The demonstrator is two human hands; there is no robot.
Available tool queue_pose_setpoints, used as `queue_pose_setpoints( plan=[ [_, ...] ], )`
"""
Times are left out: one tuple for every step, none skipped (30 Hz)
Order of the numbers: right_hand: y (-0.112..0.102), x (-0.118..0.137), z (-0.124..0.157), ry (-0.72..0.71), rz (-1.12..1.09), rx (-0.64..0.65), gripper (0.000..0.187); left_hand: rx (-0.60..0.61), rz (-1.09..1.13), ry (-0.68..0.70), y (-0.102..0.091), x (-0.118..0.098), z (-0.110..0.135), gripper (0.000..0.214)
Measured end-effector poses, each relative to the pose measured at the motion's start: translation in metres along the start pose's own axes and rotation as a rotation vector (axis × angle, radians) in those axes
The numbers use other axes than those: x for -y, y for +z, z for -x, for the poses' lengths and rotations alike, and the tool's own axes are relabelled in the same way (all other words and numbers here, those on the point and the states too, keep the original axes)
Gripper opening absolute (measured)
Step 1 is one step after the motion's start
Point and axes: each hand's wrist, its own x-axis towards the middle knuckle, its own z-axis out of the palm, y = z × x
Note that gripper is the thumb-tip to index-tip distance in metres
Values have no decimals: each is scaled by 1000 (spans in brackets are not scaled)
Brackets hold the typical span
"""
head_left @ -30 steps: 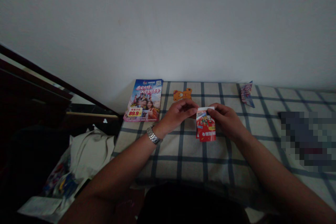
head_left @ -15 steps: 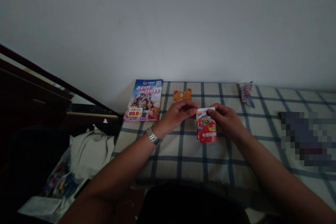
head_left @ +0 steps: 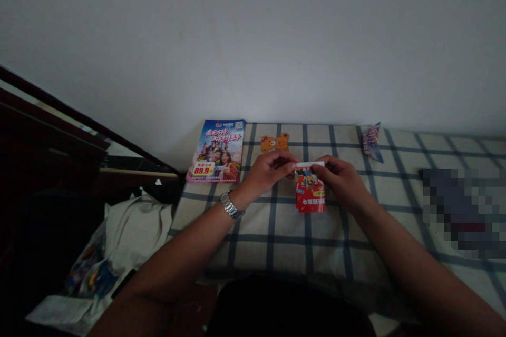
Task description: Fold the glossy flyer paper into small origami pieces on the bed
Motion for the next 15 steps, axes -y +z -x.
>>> queue_pose_setpoints(
  plan=[
    [0,0,0,-2,7,-2,35,-1,-8,7,0,0,0,29],
    [0,1,0,-3,11,-3,35,0,-8,15,1,0,0,29],
    [0,1,1,-6,15,-5,35,3,-3,21,1,0,0,29],
    [0,1,1,-9,16,-7,34,3,5,25,2,-1,0,29],
    [0,1,1,-15,21,-8,33,0,13,27,3,-1,1,29],
    [0,1,1,-14,35,-3,33,-2,17,26,3,-2,1,29],
    [0,1,1,-11,44,-1,33,-8,11,22,4,-2,1,30],
    [0,0,1,-8,55,2,33,-1,-7,21,4,-3,1,31],
    [0,0,0,-5,63,7,33,11,-44,17,5,-3,1,30],
    [0,0,0,-3,68,12,33,15,-85,15,5,-3,1,29],
    [0,-1,0,-3,72,18,33,11,-122,19,5,-3,2,28],
    [1,-1,0,-5,77,23,34,6,-152,22,5,-2,2,27],
    [1,-1,0,-6,81,25,34,-2,-172,24,5,-1,2,27],
    [2,-1,0,-6,88,26,34,-6,-180,25,5,0,2,26],
    [2,0,0,-6,96,25,35,-6,-182,23,4,1,2,26]
  ],
)
